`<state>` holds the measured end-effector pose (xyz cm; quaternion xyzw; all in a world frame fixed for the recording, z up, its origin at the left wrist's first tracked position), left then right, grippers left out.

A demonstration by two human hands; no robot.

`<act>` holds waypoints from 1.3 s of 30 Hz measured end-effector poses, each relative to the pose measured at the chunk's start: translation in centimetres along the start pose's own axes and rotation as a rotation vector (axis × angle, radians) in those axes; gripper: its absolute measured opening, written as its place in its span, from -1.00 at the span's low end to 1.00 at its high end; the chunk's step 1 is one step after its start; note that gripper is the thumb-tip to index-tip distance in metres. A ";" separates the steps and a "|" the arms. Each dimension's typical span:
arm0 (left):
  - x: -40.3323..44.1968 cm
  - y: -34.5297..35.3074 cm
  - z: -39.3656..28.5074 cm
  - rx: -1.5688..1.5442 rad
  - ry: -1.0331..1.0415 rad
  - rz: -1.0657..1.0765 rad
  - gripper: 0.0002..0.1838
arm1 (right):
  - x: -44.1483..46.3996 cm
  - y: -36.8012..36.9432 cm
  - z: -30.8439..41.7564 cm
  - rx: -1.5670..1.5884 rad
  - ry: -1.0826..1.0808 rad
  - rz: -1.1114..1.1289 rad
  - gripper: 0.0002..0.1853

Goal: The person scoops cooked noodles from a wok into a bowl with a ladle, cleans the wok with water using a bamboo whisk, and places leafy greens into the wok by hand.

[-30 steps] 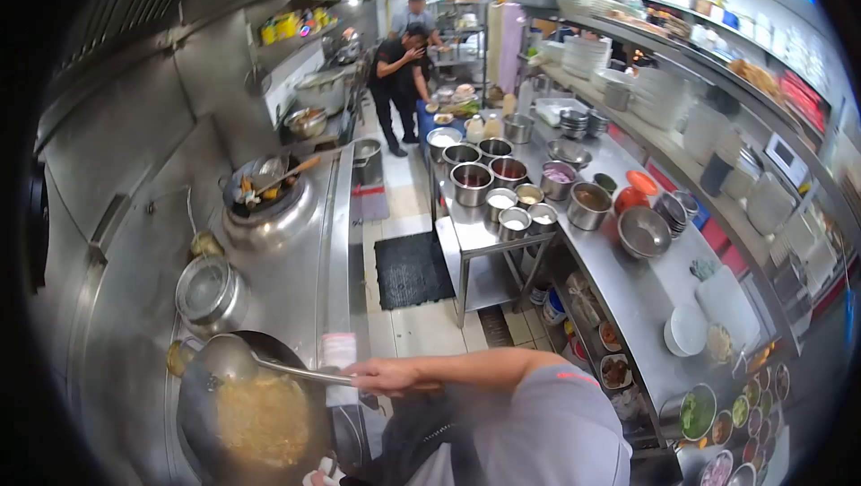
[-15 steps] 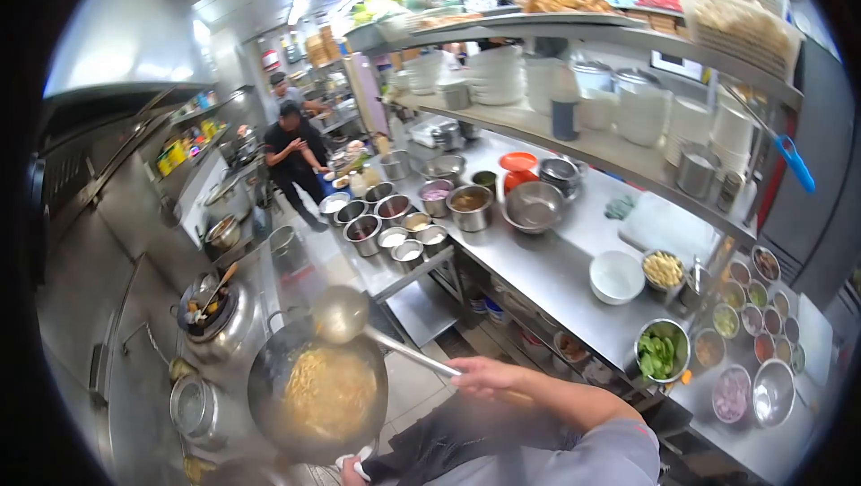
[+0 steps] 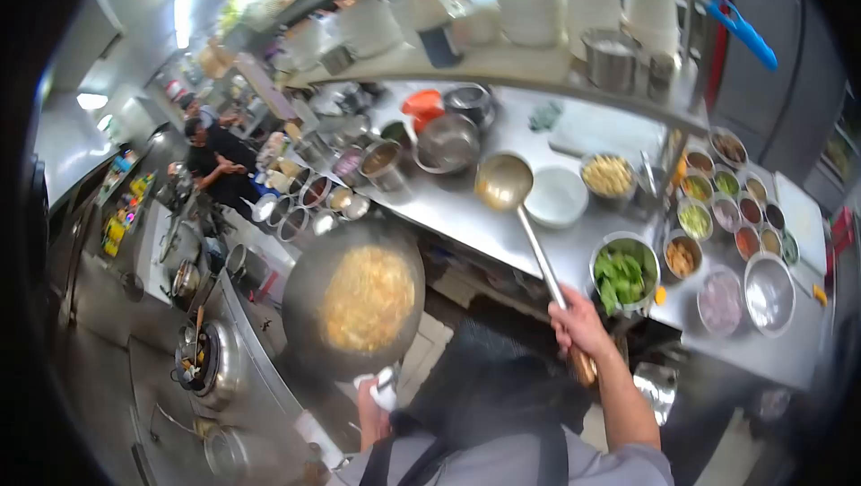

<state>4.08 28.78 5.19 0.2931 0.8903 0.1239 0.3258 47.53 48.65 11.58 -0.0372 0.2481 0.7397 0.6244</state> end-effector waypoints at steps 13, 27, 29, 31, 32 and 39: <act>3.6 6.1 2.9 0.075 -0.201 0.237 -0.85 | 1.1 -5.3 1.3 -0.311 -0.079 -0.360 -0.28; 4.8 2.9 -2.7 0.123 -0.183 0.221 -0.86 | -1.5 3.8 -2.1 -0.561 -0.019 -0.372 -0.37; 5.3 2.2 -3.1 0.115 -0.223 0.221 -0.86 | -1.9 5.2 -2.7 -0.559 -0.038 -0.380 -0.36; 5.4 1.7 -3.8 0.122 -0.236 0.201 -0.87 | -2.1 5.5 -4.1 -0.589 -0.022 -0.365 -0.37; 5.5 1.7 -4.2 0.139 -0.240 0.205 -0.87 | -2.6 5.9 -3.3 -0.744 -0.128 -0.446 -0.38; 7.2 0.5 -4.7 0.130 -0.213 0.328 -0.79 | -8.6 14.2 -0.6 -0.959 -0.379 -0.571 -0.38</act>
Point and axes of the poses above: each hand's wrist, its own x-axis towards the middle knuckle, its own y-axis out of the palm, z = x × y, the point moved 10 cm from there along x, towards the middle knuckle, and after that the axes turned 8 degrees about -z, right-handed, at the moved point
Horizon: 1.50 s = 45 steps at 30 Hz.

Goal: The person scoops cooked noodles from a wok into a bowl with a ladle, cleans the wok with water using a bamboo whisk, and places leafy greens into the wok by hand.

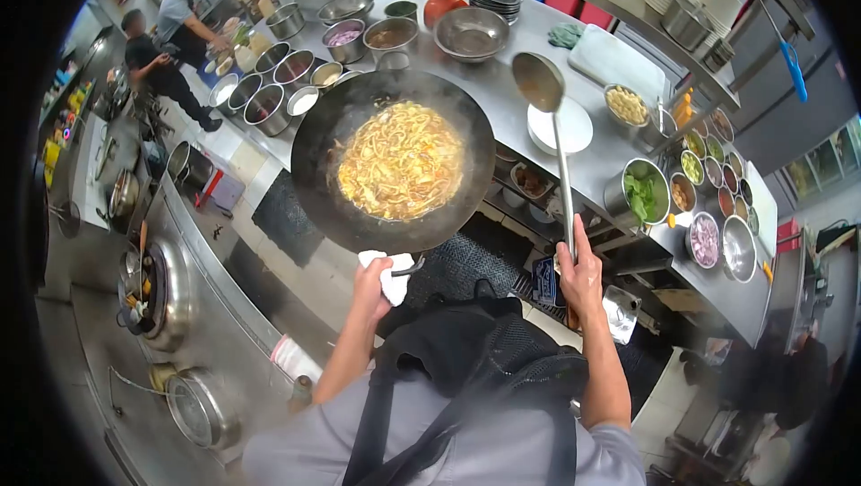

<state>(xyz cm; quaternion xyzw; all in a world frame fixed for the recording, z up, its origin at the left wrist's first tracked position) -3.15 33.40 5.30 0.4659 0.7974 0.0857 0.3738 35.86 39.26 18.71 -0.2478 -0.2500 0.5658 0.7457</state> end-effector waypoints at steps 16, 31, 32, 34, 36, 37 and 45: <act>0.5 1.2 0.8 -0.032 -0.054 0.042 -0.75 | -0.4 8.0 6.2 -0.009 -0.045 0.484 -0.40; 4.4 7.3 1.5 -0.044 0.000 0.115 -0.77 | -2.8 9.4 8.1 1.169 0.957 0.881 -0.58; 4.3 8.2 1.3 -0.033 -0.004 0.121 -0.77 | -2.3 9.1 7.8 1.181 0.959 0.873 -0.58; 4.2 9.6 0.5 -0.025 0.048 0.078 -0.81 | -1.2 7.9 8.0 1.205 0.938 0.859 -0.58; 5.6 11.3 1.5 0.013 0.027 0.169 -0.77 | 0.3 6.4 7.8 1.197 0.909 0.809 -0.57; 5.9 12.3 1.1 -0.014 0.054 0.134 -0.77 | 1.1 5.5 7.4 1.179 0.872 0.791 -0.56; 8.1 21.8 0.5 -0.023 0.183 0.137 -0.89 | 7.8 -2.8 3.7 0.990 0.690 0.626 -0.43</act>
Point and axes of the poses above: each hand's wrist, its own x-axis towards the middle knuckle, its own y-axis out of the palm, z = x × y, the point moved 10 cm from there along x, towards the middle knuckle, and after that the axes turned 8 degrees about -z, right-handed, at the moved point
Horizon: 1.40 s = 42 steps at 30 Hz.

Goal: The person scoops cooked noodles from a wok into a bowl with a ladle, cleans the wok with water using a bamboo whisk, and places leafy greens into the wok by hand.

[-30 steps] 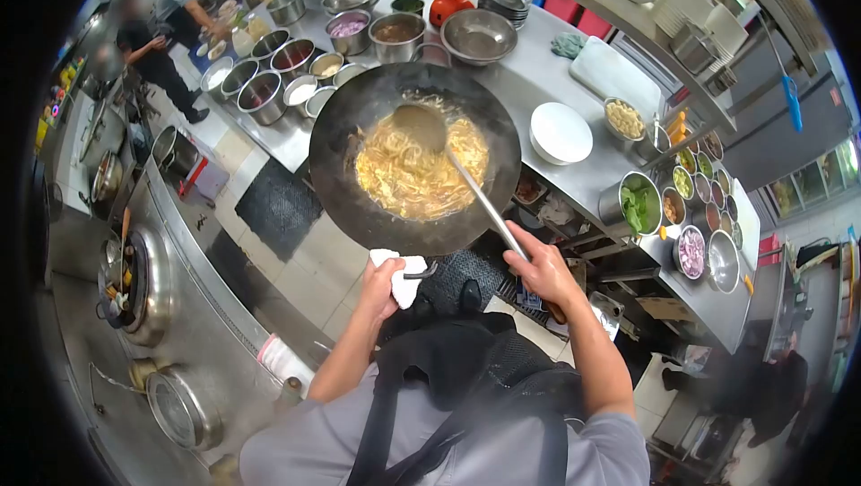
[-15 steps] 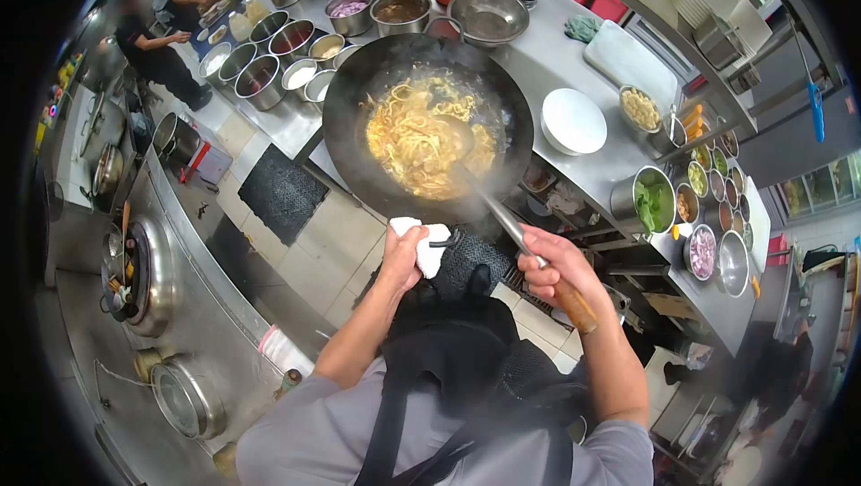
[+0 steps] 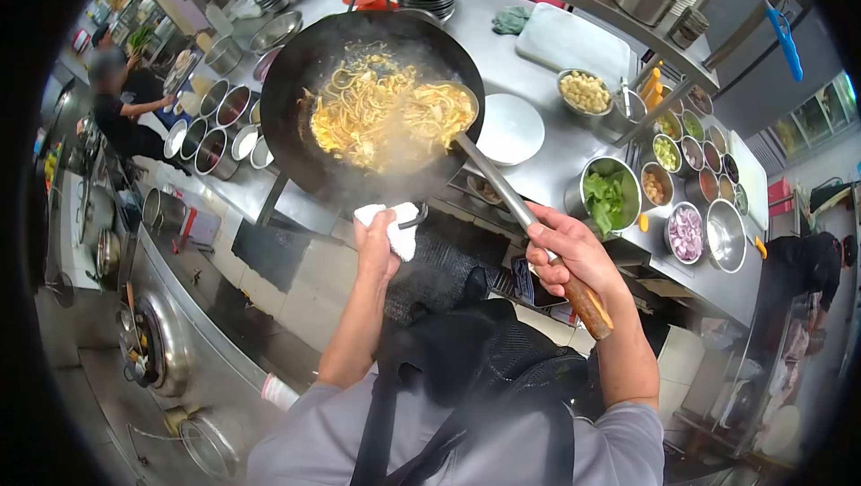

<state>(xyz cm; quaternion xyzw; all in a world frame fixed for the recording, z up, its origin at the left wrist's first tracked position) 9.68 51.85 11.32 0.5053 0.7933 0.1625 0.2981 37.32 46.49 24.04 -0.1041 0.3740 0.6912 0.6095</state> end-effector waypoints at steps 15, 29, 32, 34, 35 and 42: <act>6.3 4.1 3.7 0.051 0.145 -0.121 -0.66 | -0.3 -10.8 6.7 -0.202 -0.043 -0.175 -0.37; 5.7 4.7 3.0 0.092 0.156 -0.140 -0.69 | 3.5 -16.8 1.7 -1.060 -0.522 -0.455 -0.39; 5.2 5.3 2.8 0.047 0.133 -0.143 -0.65 | 2.9 -17.1 2.0 -1.021 -0.672 -0.524 -0.38; 5.3 5.5 3.2 0.079 0.097 -0.080 -0.67 | 3.1 -16.3 3.1 -1.003 -0.683 -0.495 -0.38; 5.3 5.4 3.2 0.077 0.103 -0.081 -0.67 | 3.0 -15.3 4.1 -0.985 -0.686 -0.470 -0.39; 3.4 5.6 2.8 0.063 0.100 -0.097 -0.64 | 12.8 -11.0 12.7 -1.133 -0.917 -0.310 -0.37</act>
Point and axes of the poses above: each hand's wrist, its own x-axis towards the middle knuckle, its own y-axis out of the palm, z = x × y, the point moved 10 cm from there along x, towards the middle knuckle, and after that the axes turned 8 degrees about -z, right-handed, at the moved point
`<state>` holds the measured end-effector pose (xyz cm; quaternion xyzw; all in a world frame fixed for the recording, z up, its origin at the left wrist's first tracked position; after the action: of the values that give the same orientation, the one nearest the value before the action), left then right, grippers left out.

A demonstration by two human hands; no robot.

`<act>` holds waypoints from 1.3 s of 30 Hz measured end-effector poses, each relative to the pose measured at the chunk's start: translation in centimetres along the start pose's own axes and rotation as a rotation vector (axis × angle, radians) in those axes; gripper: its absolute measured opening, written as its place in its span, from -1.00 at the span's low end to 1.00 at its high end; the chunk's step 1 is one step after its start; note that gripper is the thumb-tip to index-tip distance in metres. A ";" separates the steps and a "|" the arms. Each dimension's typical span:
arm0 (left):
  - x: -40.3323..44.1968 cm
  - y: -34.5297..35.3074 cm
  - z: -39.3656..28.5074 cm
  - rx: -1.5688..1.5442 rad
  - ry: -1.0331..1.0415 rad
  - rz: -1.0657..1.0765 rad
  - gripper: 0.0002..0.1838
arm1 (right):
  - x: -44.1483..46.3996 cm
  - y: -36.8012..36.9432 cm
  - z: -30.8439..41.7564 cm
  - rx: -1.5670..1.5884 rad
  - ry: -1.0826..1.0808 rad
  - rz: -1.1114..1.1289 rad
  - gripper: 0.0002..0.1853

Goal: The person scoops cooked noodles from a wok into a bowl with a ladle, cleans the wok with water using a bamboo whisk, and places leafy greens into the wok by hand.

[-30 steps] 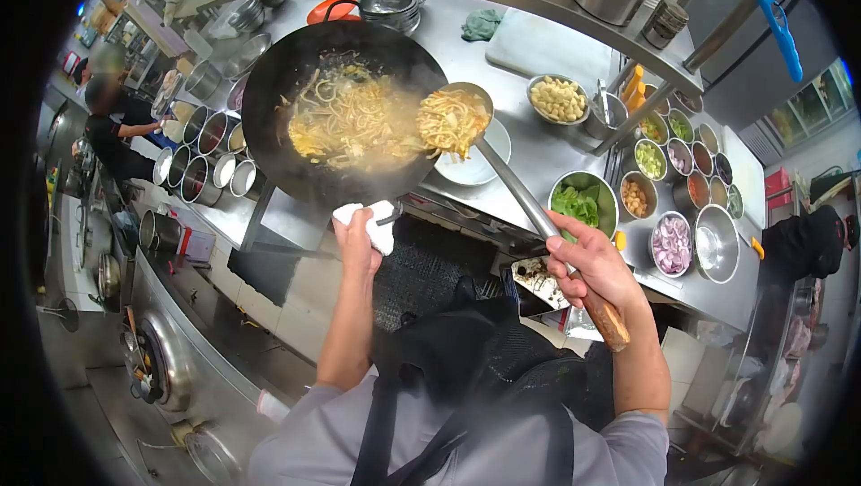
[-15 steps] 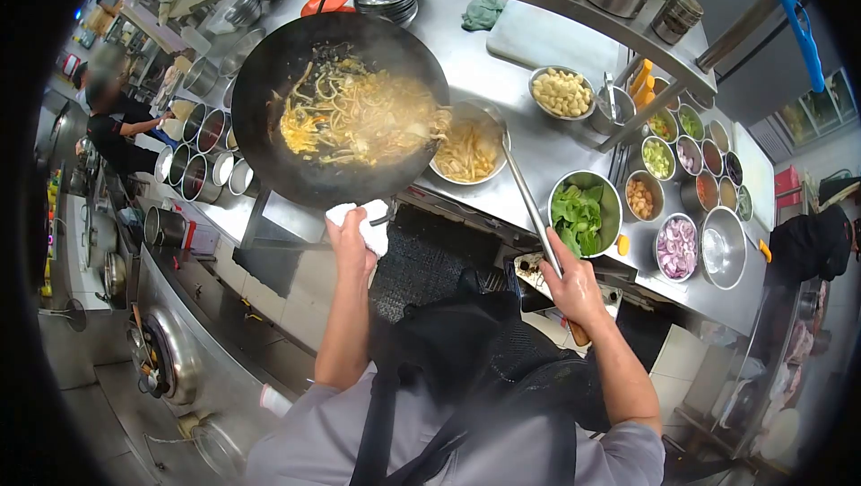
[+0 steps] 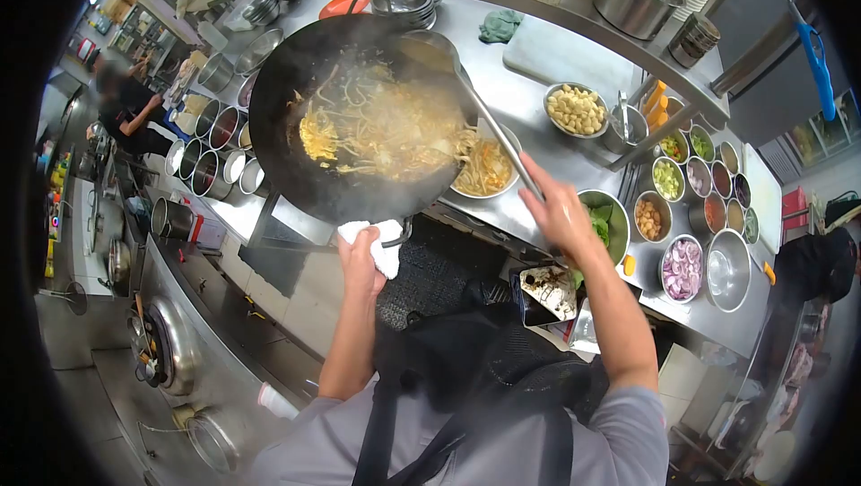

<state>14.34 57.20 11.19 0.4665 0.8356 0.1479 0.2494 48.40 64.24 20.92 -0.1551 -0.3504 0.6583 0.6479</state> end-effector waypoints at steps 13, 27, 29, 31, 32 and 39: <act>1.0 1.6 1.1 0.018 -0.002 0.014 -0.52 | -7.4 0.3 -6.0 0.729 0.746 0.466 -0.34; 1.6 1.5 1.2 0.069 0.057 -0.025 -0.58 | -10.3 -7.9 -2.8 0.101 0.535 0.308 -0.38; 1.5 1.7 0.9 0.066 0.054 -0.016 -0.57 | -10.2 -9.1 -0.6 -0.026 0.432 0.272 -0.38; 1.4 1.8 0.8 0.063 0.054 -0.008 -0.56 | -10.5 -9.6 0.6 -0.150 0.325 0.236 -0.39; 1.4 1.7 0.9 0.062 0.047 -0.018 -0.56 | -10.8 -9.7 0.8 -0.182 0.301 0.213 -0.39; 1.8 0.4 1.5 0.078 0.075 -0.063 -0.70 | -7.4 -6.7 1.5 -0.146 0.057 0.045 -0.38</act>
<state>14.65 59.00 9.66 0.4436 0.8637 0.1248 0.2041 53.27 56.15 24.54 -0.2285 -0.3755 0.6407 0.6296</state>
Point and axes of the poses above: each hand's wrist, its own x-axis towards the middle knuckle, its own y-axis out of the palm, z = x × y, the point moved 10 cm from there along x, towards the middle knuckle, and after that the axes turned 8 degrees about -z, right-handed, at the moved point
